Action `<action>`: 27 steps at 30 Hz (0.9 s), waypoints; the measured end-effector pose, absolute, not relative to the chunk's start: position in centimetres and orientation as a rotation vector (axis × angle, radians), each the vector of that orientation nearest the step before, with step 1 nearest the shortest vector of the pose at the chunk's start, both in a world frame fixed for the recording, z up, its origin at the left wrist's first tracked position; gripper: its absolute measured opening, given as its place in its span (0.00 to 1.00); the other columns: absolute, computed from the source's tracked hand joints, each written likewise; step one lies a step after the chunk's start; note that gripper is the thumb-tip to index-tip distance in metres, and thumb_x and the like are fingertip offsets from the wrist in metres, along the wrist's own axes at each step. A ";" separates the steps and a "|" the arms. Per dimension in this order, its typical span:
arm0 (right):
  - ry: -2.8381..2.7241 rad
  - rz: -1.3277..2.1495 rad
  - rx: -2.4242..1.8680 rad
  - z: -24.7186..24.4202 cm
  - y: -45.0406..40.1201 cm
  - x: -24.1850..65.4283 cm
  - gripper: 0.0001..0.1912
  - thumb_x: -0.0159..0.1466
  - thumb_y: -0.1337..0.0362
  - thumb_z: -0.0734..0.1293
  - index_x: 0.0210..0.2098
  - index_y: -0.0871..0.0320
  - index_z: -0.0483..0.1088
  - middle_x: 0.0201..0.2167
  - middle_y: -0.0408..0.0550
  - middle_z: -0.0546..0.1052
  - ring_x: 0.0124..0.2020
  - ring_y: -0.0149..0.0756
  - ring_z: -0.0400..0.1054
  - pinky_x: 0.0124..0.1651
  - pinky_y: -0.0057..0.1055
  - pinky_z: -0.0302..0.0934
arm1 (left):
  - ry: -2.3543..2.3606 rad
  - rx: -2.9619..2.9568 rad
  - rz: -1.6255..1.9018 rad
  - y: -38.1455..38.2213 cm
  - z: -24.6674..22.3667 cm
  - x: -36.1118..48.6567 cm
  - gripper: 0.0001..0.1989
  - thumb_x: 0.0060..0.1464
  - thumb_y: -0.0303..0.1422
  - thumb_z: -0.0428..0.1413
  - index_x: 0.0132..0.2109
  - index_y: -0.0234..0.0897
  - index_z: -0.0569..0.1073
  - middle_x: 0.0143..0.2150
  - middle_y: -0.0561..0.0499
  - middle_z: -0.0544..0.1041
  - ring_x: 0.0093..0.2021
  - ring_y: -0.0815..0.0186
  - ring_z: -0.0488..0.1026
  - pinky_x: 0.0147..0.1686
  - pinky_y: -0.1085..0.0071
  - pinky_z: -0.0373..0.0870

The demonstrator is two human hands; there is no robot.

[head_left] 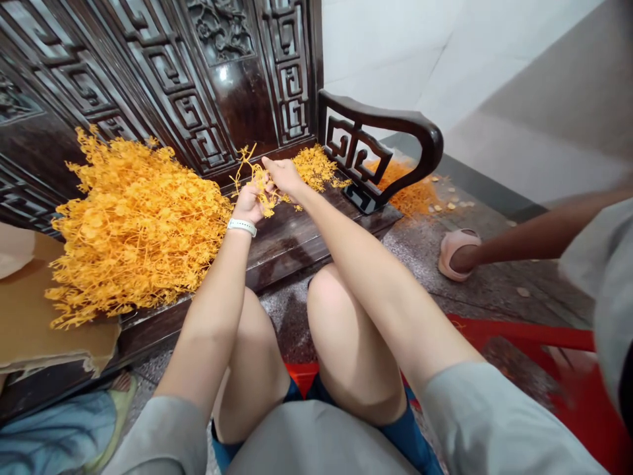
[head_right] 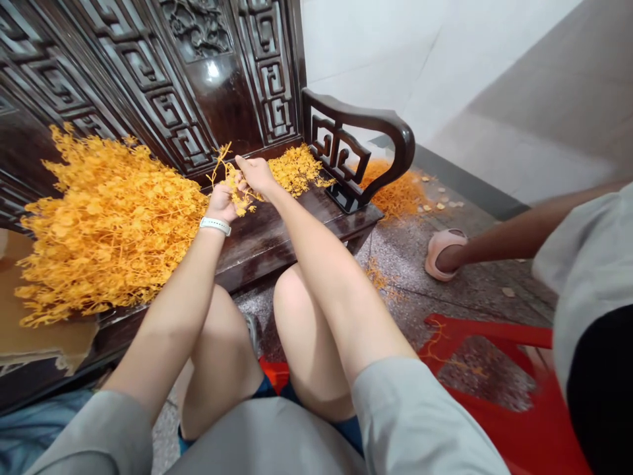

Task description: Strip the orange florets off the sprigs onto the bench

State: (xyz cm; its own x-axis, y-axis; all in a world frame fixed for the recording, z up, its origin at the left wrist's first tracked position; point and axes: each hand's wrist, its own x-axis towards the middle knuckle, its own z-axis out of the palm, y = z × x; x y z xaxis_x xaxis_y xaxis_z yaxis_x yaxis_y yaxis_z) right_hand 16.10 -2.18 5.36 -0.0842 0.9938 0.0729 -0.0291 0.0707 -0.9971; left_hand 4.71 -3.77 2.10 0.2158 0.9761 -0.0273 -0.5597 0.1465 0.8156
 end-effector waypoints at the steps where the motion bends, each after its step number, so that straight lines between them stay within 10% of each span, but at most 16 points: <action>1: -1.290 1.234 -1.097 5.5 -2.1 15.8 0.31 0.78 0.46 0.65 0.23 0.57 0.63 0.17 0.43 0.70 0.17 0.27 0.63 0.21 0.24 0.54 | 0.679 0.776 1.233 -3.8 2.2 4.6 0.10 0.55 0.19 0.54 0.34 0.41 0.68 0.24 0.55 0.66 0.28 0.64 0.76 0.44 0.66 0.81; 9: -1.313 1.403 -1.093 6.1 -2.4 15.9 0.27 0.79 0.47 0.62 0.27 0.56 0.63 0.14 0.42 0.66 0.16 0.30 0.63 0.18 0.23 0.51 | 0.661 0.851 1.236 -3.7 1.6 3.6 0.13 0.62 0.18 0.50 0.33 0.40 0.68 0.22 0.55 0.62 0.23 0.67 0.69 0.38 0.70 0.78; 17: -1.147 1.628 -0.822 7.7 -2.6 16.4 0.27 0.79 0.49 0.64 0.28 0.51 0.52 0.13 0.30 0.51 0.12 0.23 0.39 0.12 0.21 0.37 | 0.573 0.801 1.325 -4.0 2.6 3.8 0.18 0.75 0.27 0.47 0.32 0.40 0.66 0.21 0.57 0.57 0.21 0.70 0.61 0.31 0.75 0.69; 27: -0.879 1.589 -0.698 8.4 -2.6 17.1 0.32 0.80 0.41 0.58 0.27 0.51 0.44 0.15 0.30 0.44 0.18 0.24 0.34 0.18 0.21 0.35 | 0.373 0.877 1.747 -2.7 3.8 3.7 0.12 0.72 0.39 0.55 0.37 0.44 0.68 0.28 0.54 0.65 0.32 0.64 0.71 0.43 0.69 0.75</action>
State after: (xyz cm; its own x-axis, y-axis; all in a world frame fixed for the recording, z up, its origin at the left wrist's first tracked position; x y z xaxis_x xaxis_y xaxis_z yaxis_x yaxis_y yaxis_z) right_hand 17.07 -2.56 8.36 -0.1896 0.9816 0.0204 -0.5391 -0.0867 -0.8378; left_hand 3.72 -2.66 3.81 -0.1339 0.9181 0.3730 -0.6858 -0.3576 0.6339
